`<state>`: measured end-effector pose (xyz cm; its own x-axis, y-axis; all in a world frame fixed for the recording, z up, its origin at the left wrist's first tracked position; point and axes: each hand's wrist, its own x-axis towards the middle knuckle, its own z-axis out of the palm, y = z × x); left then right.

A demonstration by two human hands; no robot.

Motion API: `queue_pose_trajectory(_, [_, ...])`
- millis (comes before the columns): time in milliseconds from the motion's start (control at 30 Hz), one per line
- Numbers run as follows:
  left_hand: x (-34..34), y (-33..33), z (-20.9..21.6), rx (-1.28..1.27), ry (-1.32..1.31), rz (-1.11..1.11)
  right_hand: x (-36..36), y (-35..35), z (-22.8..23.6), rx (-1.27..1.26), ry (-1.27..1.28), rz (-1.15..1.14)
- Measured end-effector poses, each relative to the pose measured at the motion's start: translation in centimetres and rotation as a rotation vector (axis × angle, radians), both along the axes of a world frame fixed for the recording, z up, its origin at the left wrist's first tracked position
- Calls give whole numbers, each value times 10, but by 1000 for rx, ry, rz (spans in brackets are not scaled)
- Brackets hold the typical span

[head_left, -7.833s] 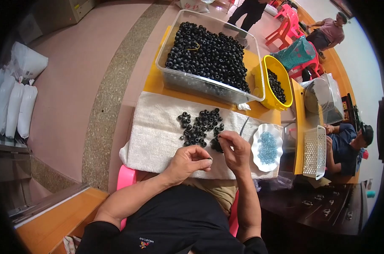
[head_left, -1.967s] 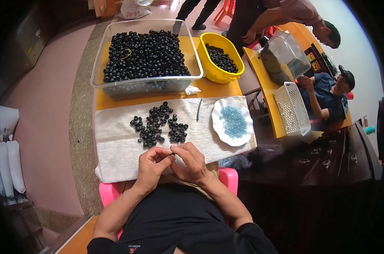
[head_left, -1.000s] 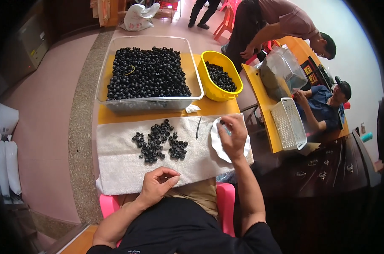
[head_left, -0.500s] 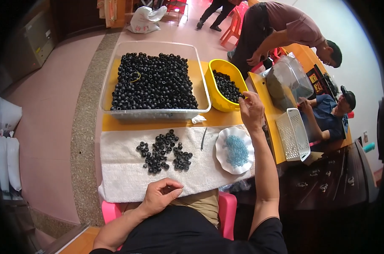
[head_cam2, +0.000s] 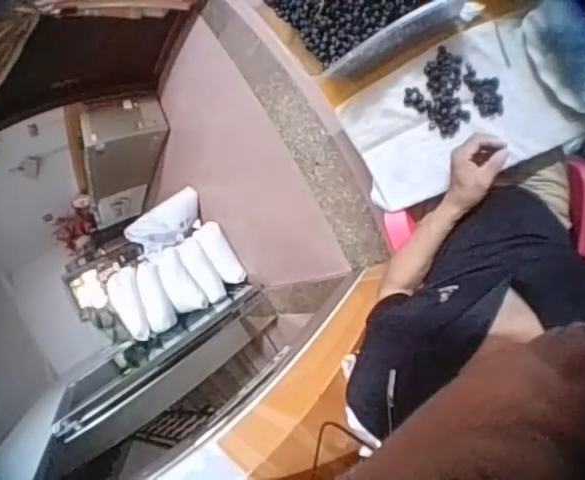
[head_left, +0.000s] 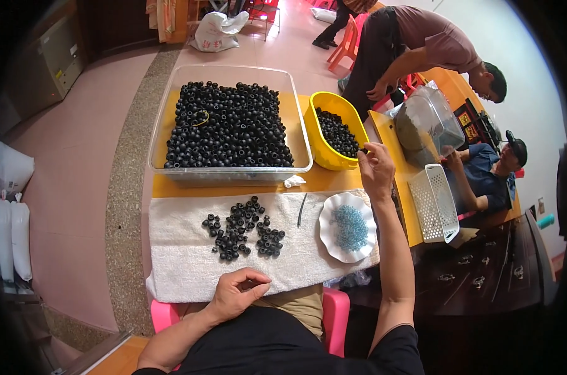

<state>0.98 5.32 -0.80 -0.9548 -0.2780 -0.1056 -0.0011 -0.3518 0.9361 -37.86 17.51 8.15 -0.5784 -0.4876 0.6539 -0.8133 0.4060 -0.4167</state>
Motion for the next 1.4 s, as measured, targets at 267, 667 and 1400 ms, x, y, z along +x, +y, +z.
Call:
queue_pose_trajectory(267, [1,2,-4,-1,7,6,-1,-17,18,-106,26,43])
queue_pose_trajectory(667, [1,0,-2,-137,28,33,5,-12,6,-21,5,-6])
queue_pose_trajectory(1400, [-1,6,-4,-381,93,127,191,-56,-48,520,-94,476])
